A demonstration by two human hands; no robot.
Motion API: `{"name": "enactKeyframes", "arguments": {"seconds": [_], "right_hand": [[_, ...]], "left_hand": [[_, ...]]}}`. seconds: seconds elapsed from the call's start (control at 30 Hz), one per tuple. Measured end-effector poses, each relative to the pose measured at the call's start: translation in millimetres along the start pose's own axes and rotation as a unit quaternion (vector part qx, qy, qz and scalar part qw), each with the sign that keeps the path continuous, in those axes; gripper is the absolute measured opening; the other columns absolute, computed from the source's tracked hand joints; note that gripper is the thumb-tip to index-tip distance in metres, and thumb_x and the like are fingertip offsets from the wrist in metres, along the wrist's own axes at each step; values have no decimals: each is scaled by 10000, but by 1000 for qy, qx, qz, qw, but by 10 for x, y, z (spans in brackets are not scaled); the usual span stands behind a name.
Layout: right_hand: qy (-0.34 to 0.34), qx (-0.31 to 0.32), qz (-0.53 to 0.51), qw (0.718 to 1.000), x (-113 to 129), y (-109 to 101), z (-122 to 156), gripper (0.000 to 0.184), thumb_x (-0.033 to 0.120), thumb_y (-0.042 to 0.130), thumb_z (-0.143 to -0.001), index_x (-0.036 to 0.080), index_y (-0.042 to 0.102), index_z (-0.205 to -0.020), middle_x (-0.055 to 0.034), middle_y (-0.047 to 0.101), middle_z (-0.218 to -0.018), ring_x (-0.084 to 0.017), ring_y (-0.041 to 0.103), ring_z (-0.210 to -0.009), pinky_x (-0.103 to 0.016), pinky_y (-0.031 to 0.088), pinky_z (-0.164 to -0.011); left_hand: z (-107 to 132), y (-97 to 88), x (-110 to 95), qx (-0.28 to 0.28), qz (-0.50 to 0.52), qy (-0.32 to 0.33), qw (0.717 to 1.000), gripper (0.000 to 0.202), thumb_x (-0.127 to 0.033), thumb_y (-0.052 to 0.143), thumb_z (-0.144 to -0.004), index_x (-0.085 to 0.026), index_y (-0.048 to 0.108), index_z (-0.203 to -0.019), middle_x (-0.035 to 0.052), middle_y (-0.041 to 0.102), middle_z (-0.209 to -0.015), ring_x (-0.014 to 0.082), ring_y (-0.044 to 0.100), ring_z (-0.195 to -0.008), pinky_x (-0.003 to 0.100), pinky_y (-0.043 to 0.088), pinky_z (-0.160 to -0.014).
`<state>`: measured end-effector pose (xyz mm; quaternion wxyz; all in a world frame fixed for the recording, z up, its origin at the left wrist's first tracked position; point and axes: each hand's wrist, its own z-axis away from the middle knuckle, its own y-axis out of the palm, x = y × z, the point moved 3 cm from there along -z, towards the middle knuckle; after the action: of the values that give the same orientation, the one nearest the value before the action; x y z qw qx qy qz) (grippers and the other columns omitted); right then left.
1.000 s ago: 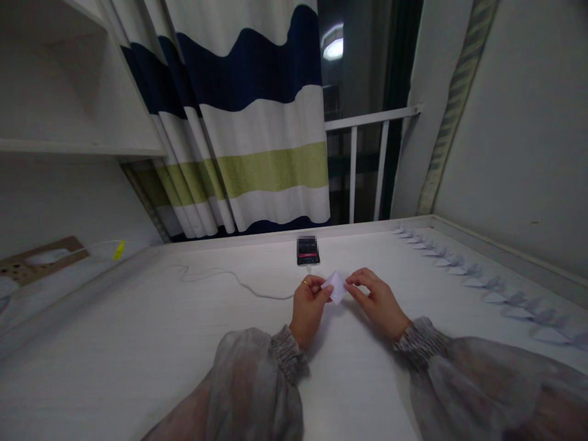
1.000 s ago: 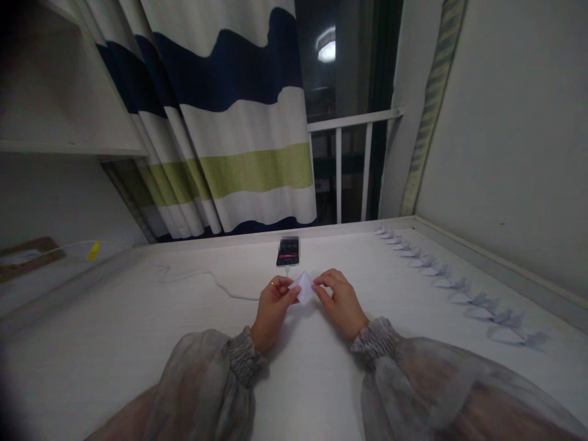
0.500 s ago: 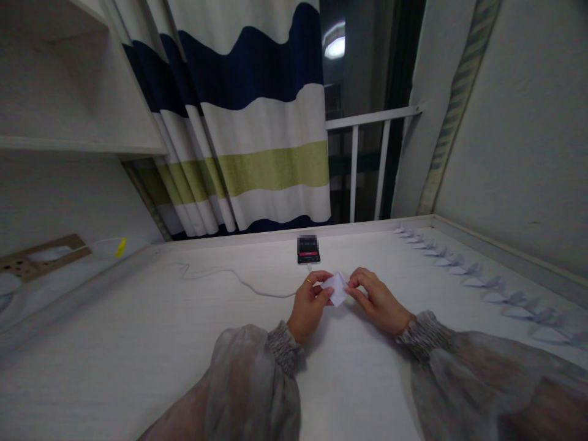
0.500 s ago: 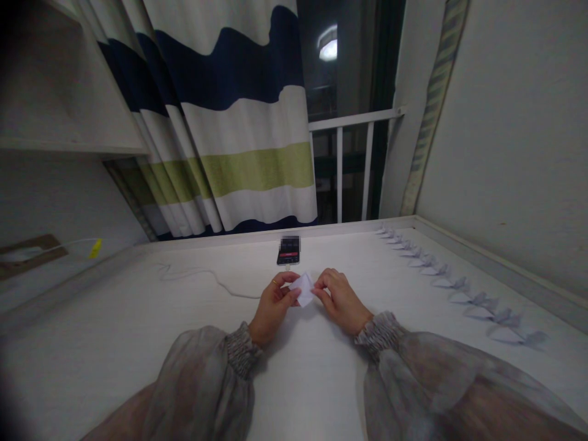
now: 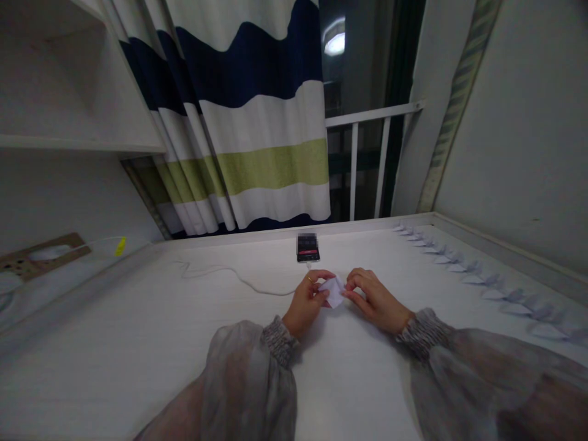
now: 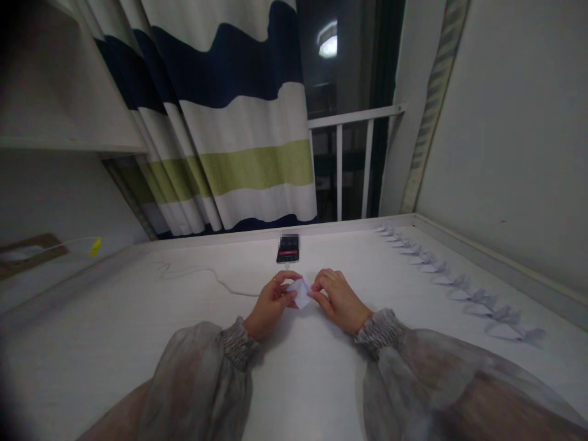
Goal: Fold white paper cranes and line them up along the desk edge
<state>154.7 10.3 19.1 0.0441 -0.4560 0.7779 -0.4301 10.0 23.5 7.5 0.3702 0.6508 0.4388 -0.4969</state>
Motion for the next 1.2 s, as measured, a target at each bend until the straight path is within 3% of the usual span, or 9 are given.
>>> {"name": "enactKeyframes", "arguments": {"seconds": [0.1,0.47,0.57,0.67,0.83,1.2], "right_hand": [[4,4,-4,1000,-6,4,1,82,200,467,-804,186,426,-735,-33,502,-745,-165,456,-738,-335,356,-689],[16,1,-12,1000,-42,0,1,86,205,482,-797,185,443,-723,-32,510,-742,-165,466,-737,-335,372,-688],[11,7,-7,1000,-31,-4,0,72,212,489,-792,189,454,-733,-37,517,-759,-172,472,-755,-345,377,-700],[6,4,-1,1000,0,-16,0,35,206,482,-793,194,454,-777,-45,524,-774,-177,475,-756,-346,386,-699],[-4,-3,9,1000,28,-27,-6,87,171,471,-792,193,450,-874,-55,541,-798,-182,480,-761,-342,394,-698],[-6,6,4,1000,16,-23,5,76,185,497,-775,189,483,-850,-44,541,-799,-178,483,-787,-354,380,-726]], "left_hand": [[4,-1,-3,8,-6,0,1000,258,-114,523,-645,-175,474,-892,-14,488,-717,67,463,-595,172,442,-520],[4,-5,12,34,12,14,999,232,-151,541,-650,-189,452,-861,6,478,-886,72,468,-655,183,451,-525],[1,-7,35,40,22,-1,999,239,-162,554,-652,-191,439,-860,-2,482,-822,76,474,-643,189,449,-528],[-3,-15,51,34,18,-3,999,249,-161,560,-652,-189,435,-866,-7,464,-778,77,466,-639,182,446,-525],[-10,-17,47,27,19,21,999,292,-166,584,-635,-199,422,-876,4,420,-879,78,451,-671,180,455,-511],[-6,-15,55,23,-10,27,999,403,-148,592,-622,-223,420,-979,11,424,-899,100,466,-724,196,438,-565]]}}
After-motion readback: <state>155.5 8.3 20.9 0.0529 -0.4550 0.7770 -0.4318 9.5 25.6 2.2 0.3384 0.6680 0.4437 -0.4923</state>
